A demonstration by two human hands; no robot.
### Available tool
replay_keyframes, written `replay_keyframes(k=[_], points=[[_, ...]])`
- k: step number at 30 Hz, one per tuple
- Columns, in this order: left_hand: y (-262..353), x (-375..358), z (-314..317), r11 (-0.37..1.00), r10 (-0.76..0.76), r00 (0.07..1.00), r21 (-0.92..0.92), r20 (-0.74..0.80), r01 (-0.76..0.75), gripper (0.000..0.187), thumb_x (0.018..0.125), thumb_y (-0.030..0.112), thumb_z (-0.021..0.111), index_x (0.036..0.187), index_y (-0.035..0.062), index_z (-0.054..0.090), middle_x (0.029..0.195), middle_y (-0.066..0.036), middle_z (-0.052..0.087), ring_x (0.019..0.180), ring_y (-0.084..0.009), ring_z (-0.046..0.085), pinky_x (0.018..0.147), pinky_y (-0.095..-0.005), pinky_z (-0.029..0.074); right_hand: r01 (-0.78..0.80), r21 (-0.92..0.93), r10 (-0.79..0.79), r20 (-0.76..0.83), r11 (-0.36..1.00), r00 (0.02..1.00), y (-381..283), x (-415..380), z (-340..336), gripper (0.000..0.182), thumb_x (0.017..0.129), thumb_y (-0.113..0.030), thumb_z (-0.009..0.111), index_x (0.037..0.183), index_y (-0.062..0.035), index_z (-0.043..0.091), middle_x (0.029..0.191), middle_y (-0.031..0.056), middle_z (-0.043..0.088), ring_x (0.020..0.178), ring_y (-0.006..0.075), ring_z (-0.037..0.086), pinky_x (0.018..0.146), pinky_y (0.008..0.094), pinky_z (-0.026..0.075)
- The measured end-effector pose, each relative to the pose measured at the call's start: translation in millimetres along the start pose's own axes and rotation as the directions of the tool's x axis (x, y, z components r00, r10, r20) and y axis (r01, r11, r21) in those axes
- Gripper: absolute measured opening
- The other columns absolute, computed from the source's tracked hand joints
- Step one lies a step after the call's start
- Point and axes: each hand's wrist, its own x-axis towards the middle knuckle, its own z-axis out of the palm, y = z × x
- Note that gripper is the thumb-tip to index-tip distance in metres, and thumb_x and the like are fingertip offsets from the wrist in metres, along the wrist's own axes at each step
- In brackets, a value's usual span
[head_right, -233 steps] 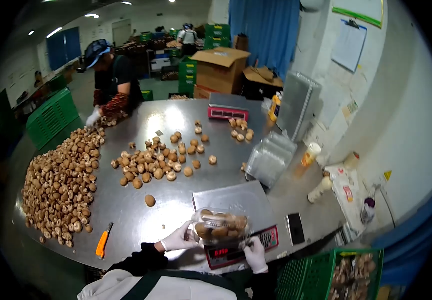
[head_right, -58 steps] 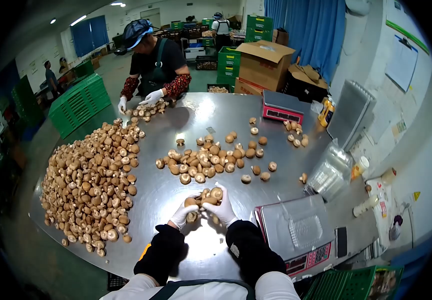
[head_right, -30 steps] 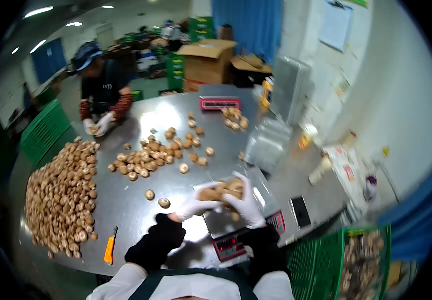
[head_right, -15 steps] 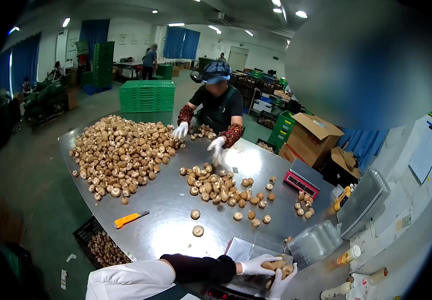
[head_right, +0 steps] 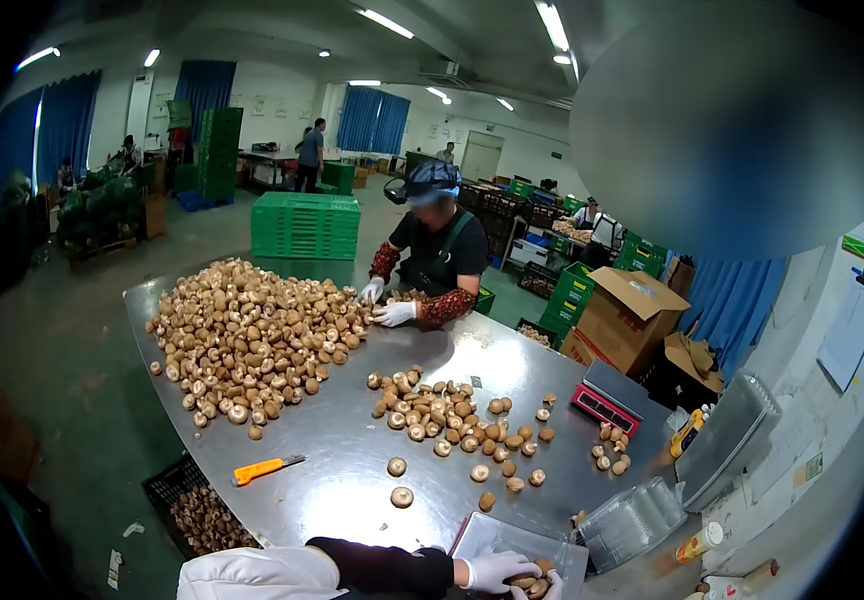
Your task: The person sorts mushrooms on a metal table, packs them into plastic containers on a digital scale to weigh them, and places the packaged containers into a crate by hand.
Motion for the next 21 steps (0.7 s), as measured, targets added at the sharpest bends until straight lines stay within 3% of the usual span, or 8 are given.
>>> replay_keyframes(k=[4, 6, 7, 8, 12, 14, 17, 21], points=[[-0.7, -3.5, 0.0, 1.0, 0.004, 1.0, 0.001, -0.015, -0.004, 0.048, 0.077, 0.011, 0.06, 0.123, 0.0108, 0.045, 0.109, -0.016, 0.054, 0.106, -0.0371, 0.049, 0.092, -0.0413, 0.04, -0.026, -0.016, 0.026, -0.007, 1.0, 1.0, -2.2, -2.3, -9.7, 0.039, 0.085, -0.008, 0.058, 0.123, -0.0016, 0.05, 0.115, 0.0154, 0.058, 0.103, 0.0227, 0.055, 0.089, 0.0359, 0.043], [4.9, -7.5, -4.9, 0.979, 0.048, 0.998, -0.196, -0.051, -0.057, 0.049, 0.08, 0.013, 0.059, 0.125, 0.0073, 0.044, 0.115, -0.018, 0.054, 0.108, -0.0354, 0.05, 0.094, -0.0379, 0.04, 0.075, 0.0, -0.075, 0.014, 0.997, 0.997, 19.6, 2.3, -12.2, 0.047, 0.085, -0.006, 0.059, 0.128, -0.0002, 0.042, 0.11, 0.0152, 0.058, 0.086, 0.0196, 0.058, 0.075, 0.0315, 0.048], [-9.9, -5.0, 4.9, 0.952, -0.006, 0.999, -0.307, -0.041, -0.007, 0.048, 0.08, 0.015, 0.061, 0.125, 0.0066, 0.044, 0.117, -0.017, 0.054, 0.111, -0.0303, 0.052, 0.094, -0.0354, 0.04, 0.108, 0.003, -0.108, 0.018, 0.994, 0.994, 26.4, -11.9, -18.5, 0.051, 0.085, -0.005, 0.06, 0.13, 0.0005, 0.037, 0.108, 0.0151, 0.058, 0.078, 0.018, 0.06, 0.068, 0.0293, 0.051], [-6.0, -9.2, 2.4, 0.916, -0.04, 0.996, -0.402, -0.077, 0.005, 0.049, 0.081, 0.018, 0.064, 0.124, 0.0067, 0.045, 0.113, -0.015, 0.055, 0.108, -0.0243, 0.053, 0.094, -0.0332, 0.041, -0.132, -0.041, 0.134, 0.037, 0.99, 0.99, -15.6, -13.3, -31.7, 0.052, 0.08, -0.008, 0.061, 0.128, 0.002, 0.044, 0.122, 0.0175, 0.052, 0.112, 0.0261, 0.052, 0.097, 0.0353, 0.041], [2.2, -22.1, -15.6, 0.735, -0.325, 0.935, -0.66, -0.139, 0.157, 0.044, 0.081, 0.018, 0.067, 0.119, 0.0078, 0.046, 0.107, -0.005, 0.051, 0.102, -0.0167, 0.051, 0.091, -0.0308, 0.042, -0.075, -0.139, 0.06, -0.106, 0.987, 0.993, -26.3, -28.0, -41.9, 0.042, 0.08, -0.011, 0.065, 0.118, 0.0025, 0.053, 0.112, 0.0181, 0.06, 0.102, 0.0288, 0.059, 0.088, 0.0348, 0.046], [-12.9, -28.9, -23.0, 0.724, -0.249, 0.92, -0.689, -0.304, -0.031, 0.044, 0.083, 0.01, 0.065, 0.121, 0.0083, 0.042, 0.107, -0.006, 0.053, 0.1, -0.0129, 0.054, 0.082, -0.0274, 0.048, -0.118, -0.172, 0.089, -0.17, 0.978, 0.981, -32.8, -35.1, -48.8, 0.036, 0.084, -0.007, 0.06, 0.119, -0.0007, 0.054, 0.108, 0.0128, 0.061, 0.1, 0.0204, 0.059, 0.085, 0.0306, 0.047], [-14.2, -57.8, -61.1, 0.267, -0.426, 0.895, -0.964, -0.13, -0.012, 0.046, 0.083, -0.001, 0.057, 0.124, 0.0083, 0.038, 0.111, -0.011, 0.054, 0.102, -0.0226, 0.058, 0.088, -0.0383, 0.052, -0.17, -0.159, 0.132, -0.228, 0.973, 0.965, -47.7, -46.1, -62.4, 0.035, 0.082, -0.004, 0.061, 0.116, -0.0009, 0.056, 0.107, 0.0111, 0.062, 0.095, 0.0174, 0.061, 0.082, 0.0286, 0.048], [-37.3, -126.6, -93.6, 0.125, -0.573, 0.816, -0.992, -0.078, -0.007, 0.042, 0.085, 0.011, 0.058, 0.122, 0.0105, 0.04, 0.116, -0.012, 0.05, 0.105, -0.0296, 0.056, 0.091, -0.0397, 0.049, -0.219, -0.095, 0.188, -0.263, 0.971, 0.946, -49.4, -63.7, -72.0, 0.032, 0.08, -0.003, 0.063, 0.111, 0.0019, 0.057, 0.105, 0.0134, 0.062, 0.098, 0.0222, 0.06, 0.084, 0.0297, 0.046]])
